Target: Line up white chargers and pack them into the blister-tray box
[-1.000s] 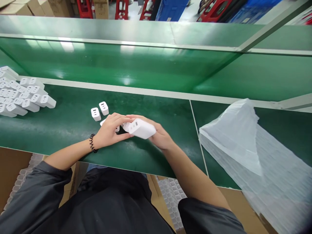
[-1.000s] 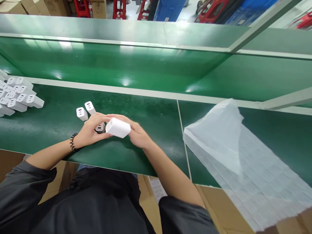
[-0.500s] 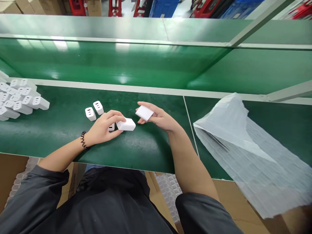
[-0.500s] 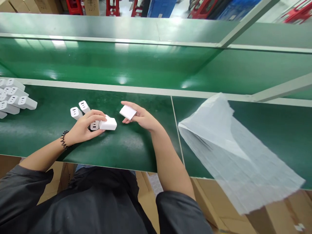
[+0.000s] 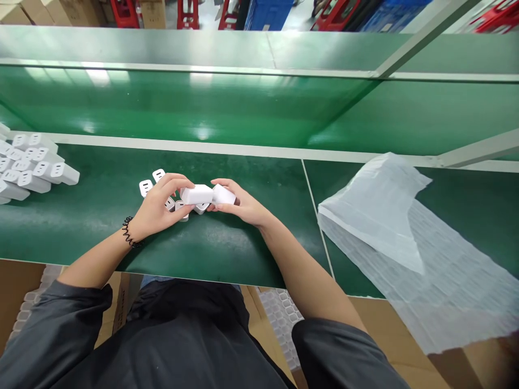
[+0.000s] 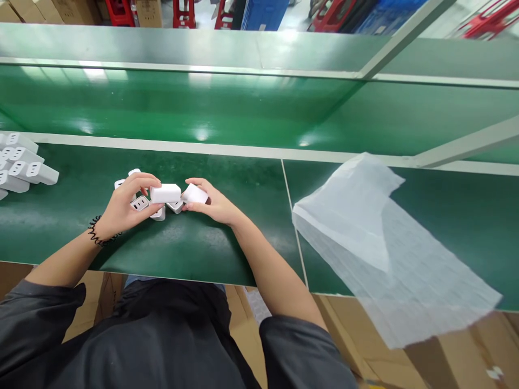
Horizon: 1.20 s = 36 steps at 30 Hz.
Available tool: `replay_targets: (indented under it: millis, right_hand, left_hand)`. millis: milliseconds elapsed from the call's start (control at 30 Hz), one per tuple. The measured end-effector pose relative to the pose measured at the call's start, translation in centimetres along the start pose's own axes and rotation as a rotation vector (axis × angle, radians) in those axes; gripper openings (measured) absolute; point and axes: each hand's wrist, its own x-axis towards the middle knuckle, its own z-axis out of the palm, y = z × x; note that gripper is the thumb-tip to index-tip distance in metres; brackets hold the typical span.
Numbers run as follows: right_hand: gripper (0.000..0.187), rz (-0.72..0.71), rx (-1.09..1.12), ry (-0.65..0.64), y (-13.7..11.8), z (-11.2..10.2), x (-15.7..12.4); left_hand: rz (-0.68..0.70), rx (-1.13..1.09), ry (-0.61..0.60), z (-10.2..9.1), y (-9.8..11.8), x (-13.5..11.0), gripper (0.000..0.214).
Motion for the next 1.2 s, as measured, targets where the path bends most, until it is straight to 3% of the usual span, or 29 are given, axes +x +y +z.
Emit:
replay_targets:
  millis: [67, 233, 367, 567, 700, 833, 1000, 1200]
  right_hand:
    - [0.065, 0.005, -0.034, -0.075, -0.1, -0.2, -0.2]
    - [0.055, -0.079, -0.389, -0.087, -0.7, -2.7, -0.7]
    - [0.056, -0.105, -0.377, -0.148, -1.3, -4.2, -1.0]
    - [0.053, -0.091, -0.379, -0.137, -1.7, -4.2, -1.2]
    - [0.051, -0.099, -0.492, -0.108, -1.1, -3.7, -0.9]
    - [0.049, -0.140, -0.550, -0.074, -0.5, -2.8, -0.6]
    - [0.063, -0.159, -0.567, -0.079, -0.1, -1.9, -0.5]
    - [0.066, -0.174, -0.516, -0.041, -0.5, -1.8, -0.6]
  left_hand:
    - [-0.007, -0.001, -0.007, 0.0, 0.0, 0.0, 0.029]
    - [0.009, -0.021, -0.094, 0.4, 0.1, 0.1, 0.026]
    - [0.061, 0.018, -0.230, 0.5, 0.3, 0.8, 0.026]
    - [0.202, 0.304, -0.407, 1.5, 0.8, 3.5, 0.032]
    - [0.154, 0.343, -0.591, 1.7, 0.4, 4.4, 0.037]
    - [0.122, 0.266, -0.533, -0.6, -0.1, 2.8, 0.049]
    - [0.047, 0.421, -0.441, -2.3, -0.8, -0.3, 0.081]
    - [-0.029, 0.354, -0.424, -1.9, -1.3, -1.9, 0.066]
